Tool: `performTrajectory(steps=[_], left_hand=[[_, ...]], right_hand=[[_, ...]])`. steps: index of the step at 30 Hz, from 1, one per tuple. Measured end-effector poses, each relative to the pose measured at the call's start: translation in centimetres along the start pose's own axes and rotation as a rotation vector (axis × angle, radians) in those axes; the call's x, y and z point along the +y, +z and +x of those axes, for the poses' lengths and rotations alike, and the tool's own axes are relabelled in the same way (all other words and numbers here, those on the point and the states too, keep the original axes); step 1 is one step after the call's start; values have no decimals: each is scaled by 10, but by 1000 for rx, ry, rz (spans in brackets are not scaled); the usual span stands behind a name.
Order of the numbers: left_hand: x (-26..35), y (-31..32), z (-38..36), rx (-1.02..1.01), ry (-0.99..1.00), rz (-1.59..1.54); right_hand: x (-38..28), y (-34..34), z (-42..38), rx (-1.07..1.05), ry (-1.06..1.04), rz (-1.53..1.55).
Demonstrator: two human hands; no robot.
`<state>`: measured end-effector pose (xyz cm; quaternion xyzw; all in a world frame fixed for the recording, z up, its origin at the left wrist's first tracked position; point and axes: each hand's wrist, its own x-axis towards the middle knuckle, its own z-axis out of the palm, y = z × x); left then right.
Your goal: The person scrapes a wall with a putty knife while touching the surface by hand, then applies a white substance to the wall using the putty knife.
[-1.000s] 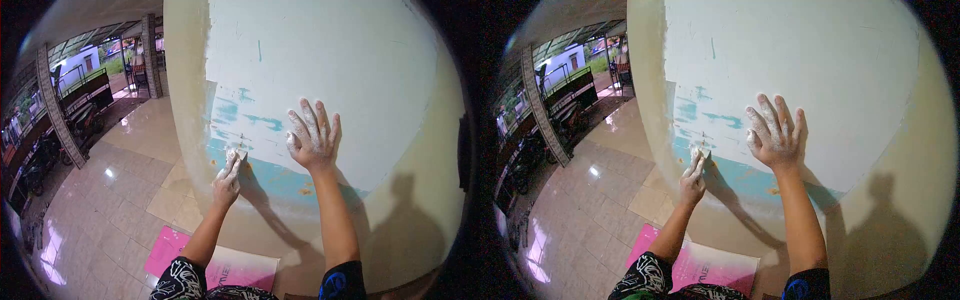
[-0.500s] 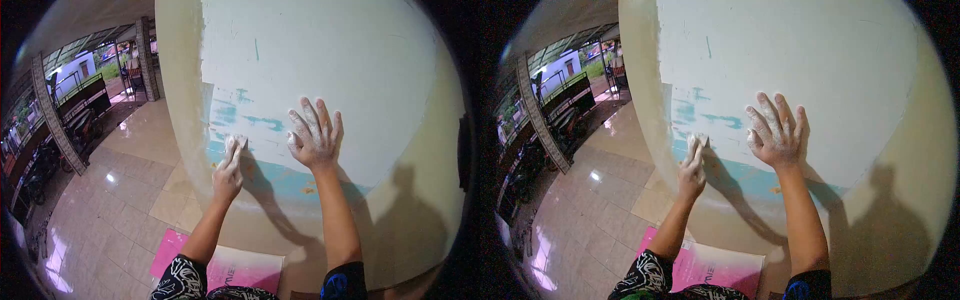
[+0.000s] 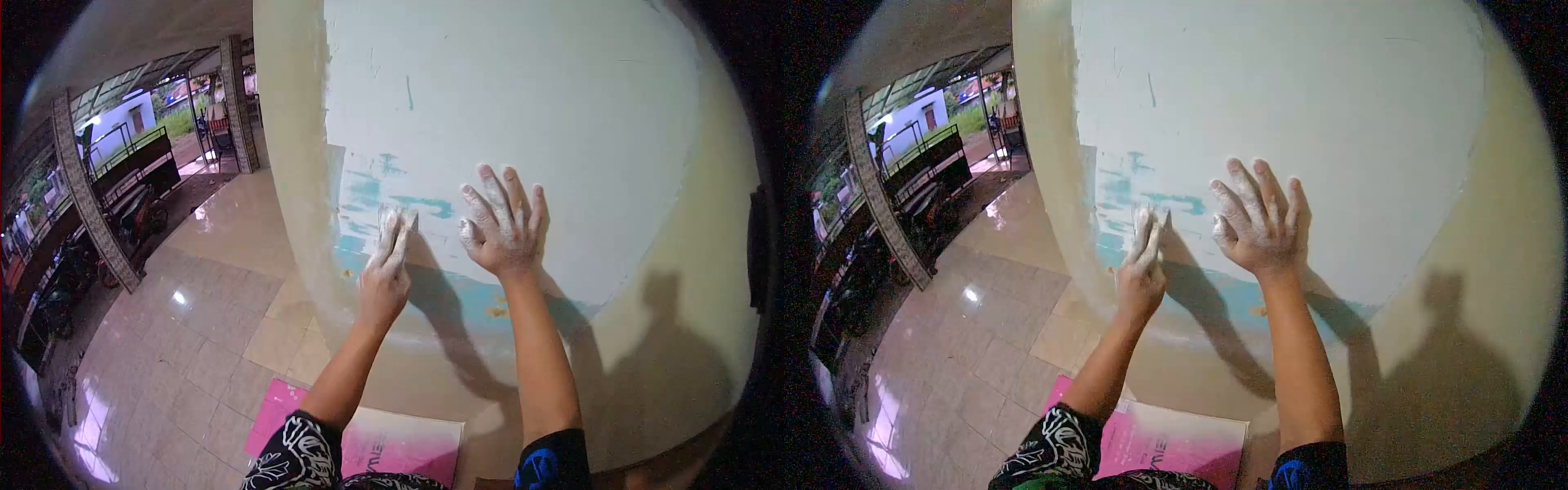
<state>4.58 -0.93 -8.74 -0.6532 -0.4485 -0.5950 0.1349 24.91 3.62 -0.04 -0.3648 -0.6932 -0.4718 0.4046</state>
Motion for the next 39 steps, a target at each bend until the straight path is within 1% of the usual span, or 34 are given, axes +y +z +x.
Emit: performTrajectory(steps=[2, 4, 5, 6, 7, 8, 10, 11, 13, 14, 15, 18, 20, 21, 22, 23, 24, 26, 28, 29, 30, 32, 33, 35, 36, 37, 38, 39], left_hand=[[-6, 3, -3, 17, 48, 24], [2, -2, 17, 0, 10, -8], [4, -4, 34, 17, 31, 46], [16, -13, 50, -12, -14, 80], [16, -12, 55, -11, -17, 87], [17, -12, 57, -9, -23, 94], [13, -7, 36, 4, -5, 17], [-1, 3, 20, 43, 92, 58], [3, 1, 30, 44, 98, 42], [5, 3, 36, 49, 95, 20], [19, -3, 53, 8, 34, 13], [40, -11, 76, -29, -17, -49], [30, 1, 51, -7, 1, 8], [14, 13, 31, 44, 65, 52], [13, 15, 28, 94, 133, 92], [8, 18, 28, 93, 164, 100], [19, 16, 36, 49, 83, 56], [48, 4, 68, -8, 29, 20], [52, 9, 65, -19, 8, 7], [53, 13, 63, -23, -15, 0], [48, 19, 50, -24, -13, 1], [26, 37, 12, -18, 49, 80], [24, 41, 7, -15, 21, 51], [46, 36, 28, -36, -12, 31], [57, 33, 39, -53, -48, 14], [65, 27, 49, -103, -127, -10], [63, 28, 49, -93, -125, -14], [56, 33, 40, -28, -46, 0]], right_hand=[[1, 2, 0, -2, 4, 8], [1, 6, -2, 26, -6, 45], [3, 6, -2, 48, -19, 49], [3, 5, -2, 51, -21, 53], [4, 5, -2, 28, -15, 55], [4, 5, -2, 4, -9, 57], [2, 5, -2, 31, -14, 60], [1, 5, -1, 43, -18, 51], [1, 5, -1, 57, -11, 47], [2, 5, -1, 53, -12, 48], [2, 4, -1, 58, -13, 41], [3, 5, -2, 62, -18, 39], [3, 10, -4, 64, -15, 55], [3, 4, -3, 8, 0, 82], [3, 6, -2, 12, 9, 77], [3, 8, -3, 18, 0, 46], [3, 7, -5, 18, -14, 18], [5, 4, -6, 10, 0, 23], [13, 0, -5, -95, 42, 151], [25, -5, -7, -86, 41, 33], [39, -13, -8, -63, 116, -10], [77, -12, -15, 10, 187, -135], [95, -15, -20, 15, 189, -139], [122, -27, -31, -72, 80, -143], [123, -28, -35, -73, 75, -145], [123, -27, -36, -51, 73, -122], [121, -24, -34, -30, 71, -99], [116, -20, -33, -43, 103, -96]])
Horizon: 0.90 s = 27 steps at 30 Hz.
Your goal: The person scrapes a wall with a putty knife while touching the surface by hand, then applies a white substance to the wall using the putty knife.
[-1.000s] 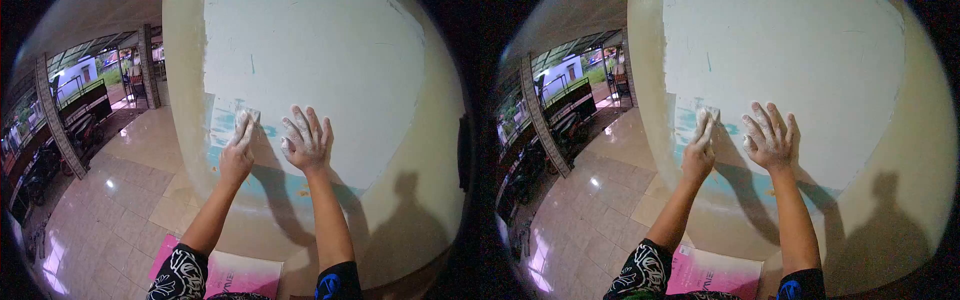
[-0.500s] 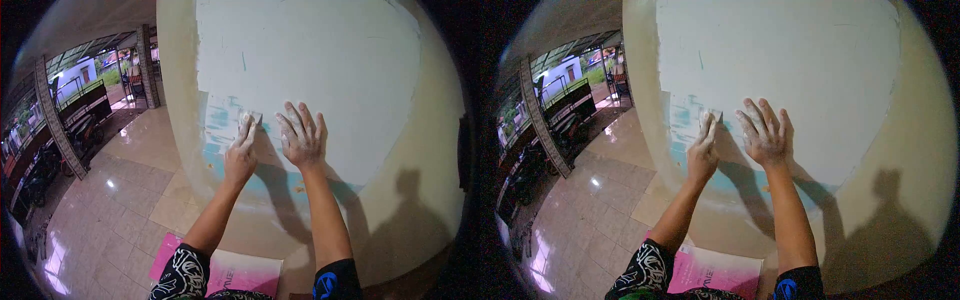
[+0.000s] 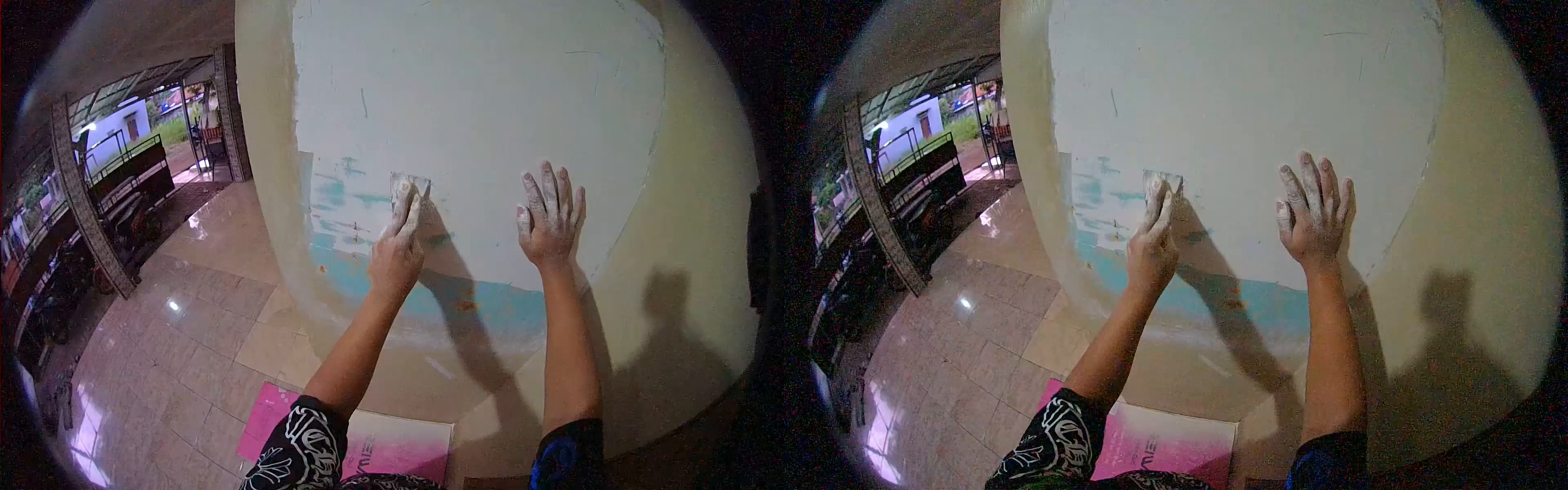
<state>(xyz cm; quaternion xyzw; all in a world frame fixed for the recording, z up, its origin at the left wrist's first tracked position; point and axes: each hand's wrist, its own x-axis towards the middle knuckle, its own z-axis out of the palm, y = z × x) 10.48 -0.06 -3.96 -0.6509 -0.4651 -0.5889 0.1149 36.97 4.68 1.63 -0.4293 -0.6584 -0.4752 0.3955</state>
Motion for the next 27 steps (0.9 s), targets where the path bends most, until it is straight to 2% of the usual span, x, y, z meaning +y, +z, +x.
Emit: performTrajectory(steps=[2, 5, 7, 11, 13, 15, 16, 19, 21, 23, 24, 27], left_hand=[[-25, 17, -34, 63, 98, 8], [-14, 19, -22, 101, 166, 39], [10, 0, 6, 32, 70, 36], [3, 15, -17, 92, 129, 44], [-8, 28, -40, 14, 89, 69], [-8, 32, -34, 98, 193, 68], [13, 19, -15, -10, 54, 25], [26, 15, 8, 29, 87, 40], [15, 26, -18, 31, 57, 12], [-3, 37, -53, 41, 115, 96], [0, 34, -56, -64, 16, 87], [30, 12, -3, -34, -10, -15]], right_hand=[[-7, 5, 0, 18, 6, 31], [-7, -1, -2, 39, 15, 49], [-6, -2, 1, 75, 9, 76], [-7, -1, 1, 85, 12, 84], [-5, -2, 1, 58, 18, 91], [-5, 1, 1, 85, 0, 93], [-5, 2, 0, 102, -6, 100], [-6, -1, 1, 91, 8, 111], [-7, -1, 0, 61, 29, 123], [-7, 0, 1, 132, -3, 129], [-7, -1, 1, 120, -7, 119], [-5, 3, 0, 99, 14, 115]])
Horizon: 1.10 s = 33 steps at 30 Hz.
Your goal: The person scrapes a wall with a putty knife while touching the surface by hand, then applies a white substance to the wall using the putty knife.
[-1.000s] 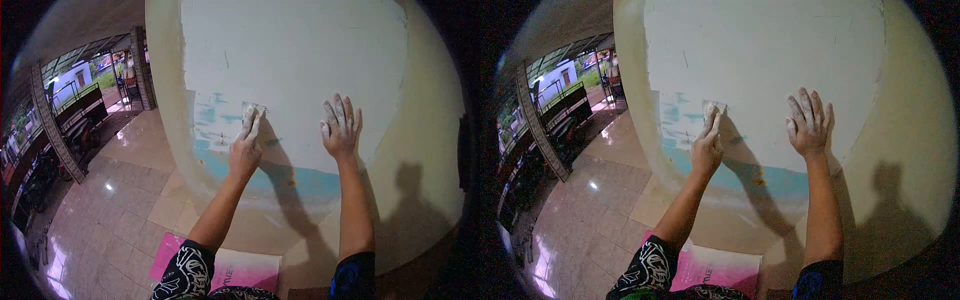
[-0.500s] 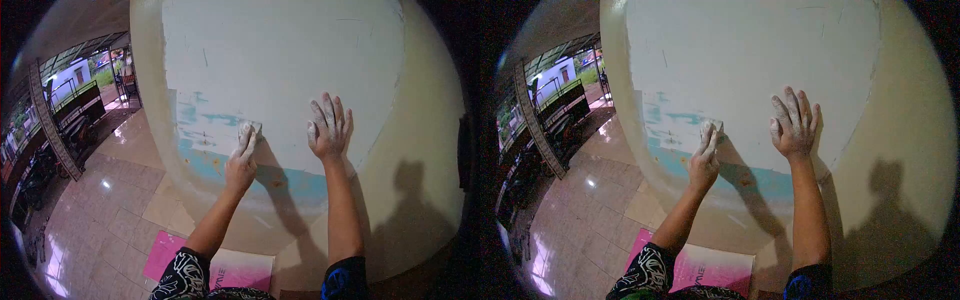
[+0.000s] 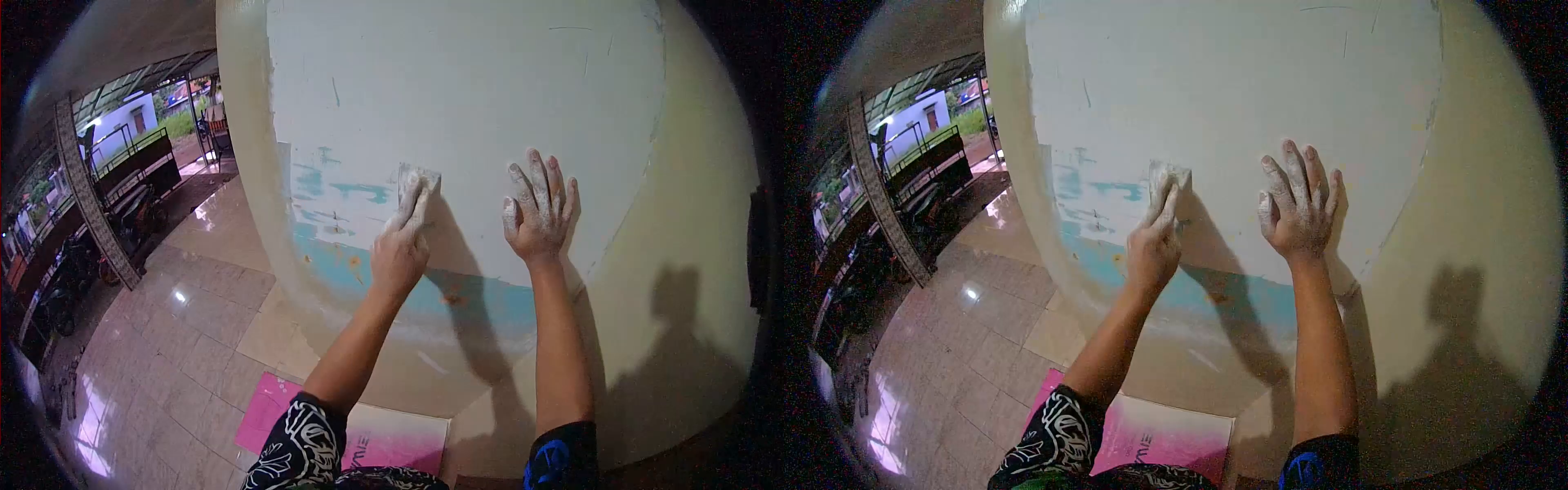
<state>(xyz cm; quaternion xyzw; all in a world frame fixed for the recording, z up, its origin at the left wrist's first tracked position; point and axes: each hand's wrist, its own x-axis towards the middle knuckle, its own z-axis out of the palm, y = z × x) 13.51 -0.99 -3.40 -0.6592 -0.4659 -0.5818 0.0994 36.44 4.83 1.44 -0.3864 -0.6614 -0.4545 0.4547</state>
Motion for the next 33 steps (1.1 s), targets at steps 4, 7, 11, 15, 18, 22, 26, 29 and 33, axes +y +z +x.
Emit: performTrajectory(steps=[4, 7, 11, 15, 18, 22, 26, 29, 33], left_hand=[[-16, 12, -17, 49, 82, 56], [-37, 25, -52, -24, 61, 90], [7, -4, 14, -26, 29, 58], [-11, 21, -24, -1, 84, 10], [-22, 34, -54, -44, 78, 37], [17, 7, 9, -98, 34, 69], [-9, 30, -36, -23, 82, 64], [-13, 33, -29, 35, 147, 43], [5, 14, 8, 13, 92, 54]], right_hand=[[-1, -1, 0, 9, 8, 15], [0, 1, 2, 41, 6, 33], [-2, -3, 0, 11, 5, 31], [2, 2, -1, 11, 0, 28], [0, 0, 1, 15, 7, 14], [0, 0, 0, 25, -3, 10], [2, 4, -1, 34, -6, 30], [1, 4, -2, 57, -12, 31], [-1, -1, 0, 13, 14, 32]])
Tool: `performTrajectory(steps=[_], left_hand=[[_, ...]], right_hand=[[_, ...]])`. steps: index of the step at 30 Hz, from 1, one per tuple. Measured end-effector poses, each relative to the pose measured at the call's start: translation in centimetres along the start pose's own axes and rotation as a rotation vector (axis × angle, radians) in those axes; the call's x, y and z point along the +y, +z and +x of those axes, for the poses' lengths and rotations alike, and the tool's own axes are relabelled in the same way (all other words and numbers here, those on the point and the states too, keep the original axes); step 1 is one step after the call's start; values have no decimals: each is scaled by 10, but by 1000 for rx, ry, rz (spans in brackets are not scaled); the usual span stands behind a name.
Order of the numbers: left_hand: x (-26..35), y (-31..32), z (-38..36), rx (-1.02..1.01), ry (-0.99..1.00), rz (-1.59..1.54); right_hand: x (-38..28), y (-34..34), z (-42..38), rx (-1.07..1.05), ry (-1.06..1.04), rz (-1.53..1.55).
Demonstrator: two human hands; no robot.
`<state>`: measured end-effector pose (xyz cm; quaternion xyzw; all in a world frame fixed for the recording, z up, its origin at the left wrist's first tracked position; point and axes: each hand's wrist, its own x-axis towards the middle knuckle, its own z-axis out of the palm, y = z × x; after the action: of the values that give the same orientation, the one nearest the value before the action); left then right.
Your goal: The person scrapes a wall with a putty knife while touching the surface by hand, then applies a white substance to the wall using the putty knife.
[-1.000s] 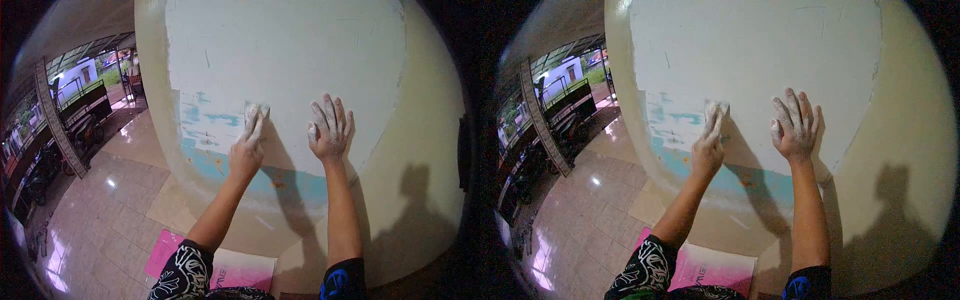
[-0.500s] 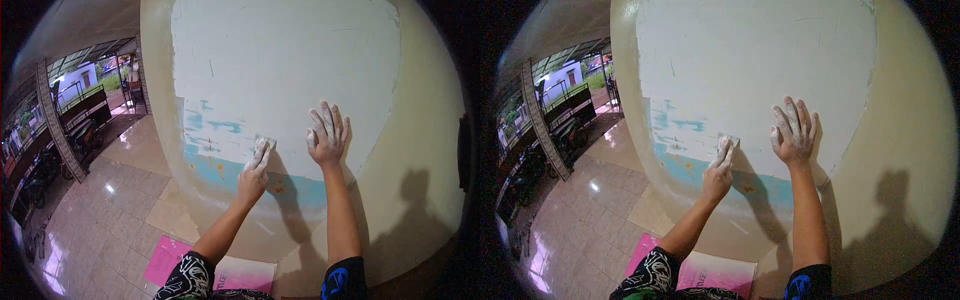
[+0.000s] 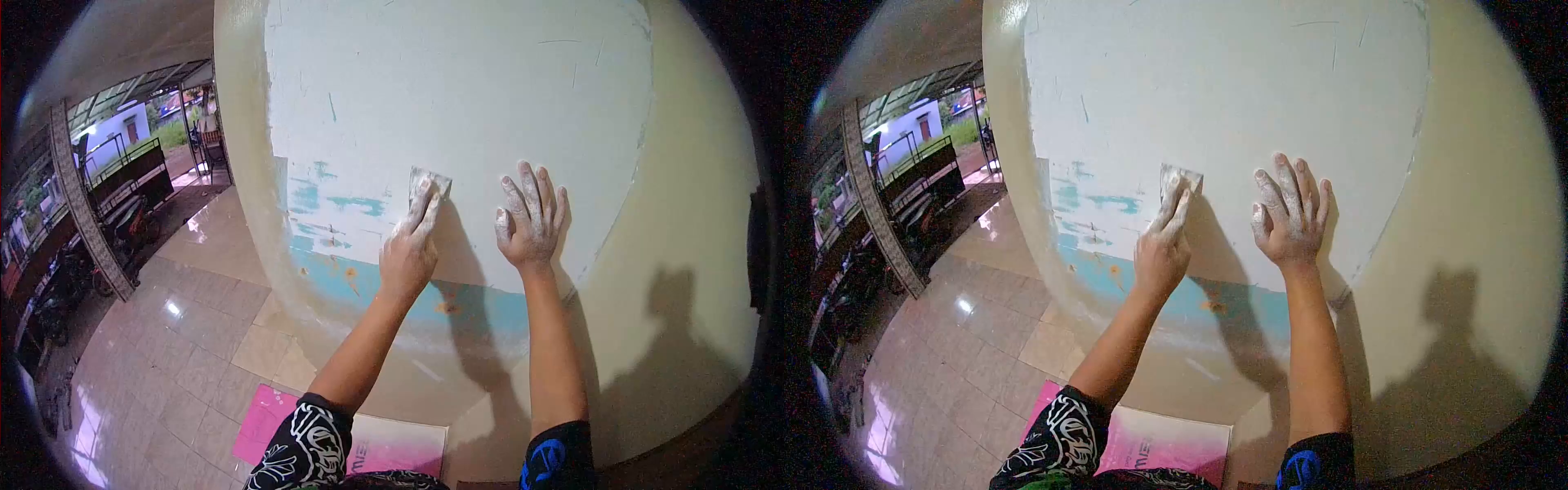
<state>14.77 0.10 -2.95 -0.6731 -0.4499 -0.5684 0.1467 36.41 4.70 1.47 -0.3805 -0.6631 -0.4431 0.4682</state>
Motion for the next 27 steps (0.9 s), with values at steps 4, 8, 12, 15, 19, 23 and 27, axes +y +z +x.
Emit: performTrajectory(steps=[4, 8, 12, 15, 19, 23, 27], left_hand=[[-32, 10, -56, 78, 105, 28], [-24, -9, -9, 45, 34, -54], [-18, -8, -9, 42, -31, -94], [-30, -4, -37, 103, 46, -16], [-26, -33, 10, 69, -35, -106], [-44, -28, -8, 138, 25, -70], [-54, -36, -20, 17, -47, 46]], right_hand=[[1, 4, -3, 35, -27, -14], [0, 0, -1, 37, -36, -12], [0, 4, -2, 64, -41, -18], [0, 2, 0, 28, -23, -23], [1, -1, -2, 19, -30, -24], [3, -3, -1, 37, -37, -19], [1, -6, 0, 48, -37, -25]])
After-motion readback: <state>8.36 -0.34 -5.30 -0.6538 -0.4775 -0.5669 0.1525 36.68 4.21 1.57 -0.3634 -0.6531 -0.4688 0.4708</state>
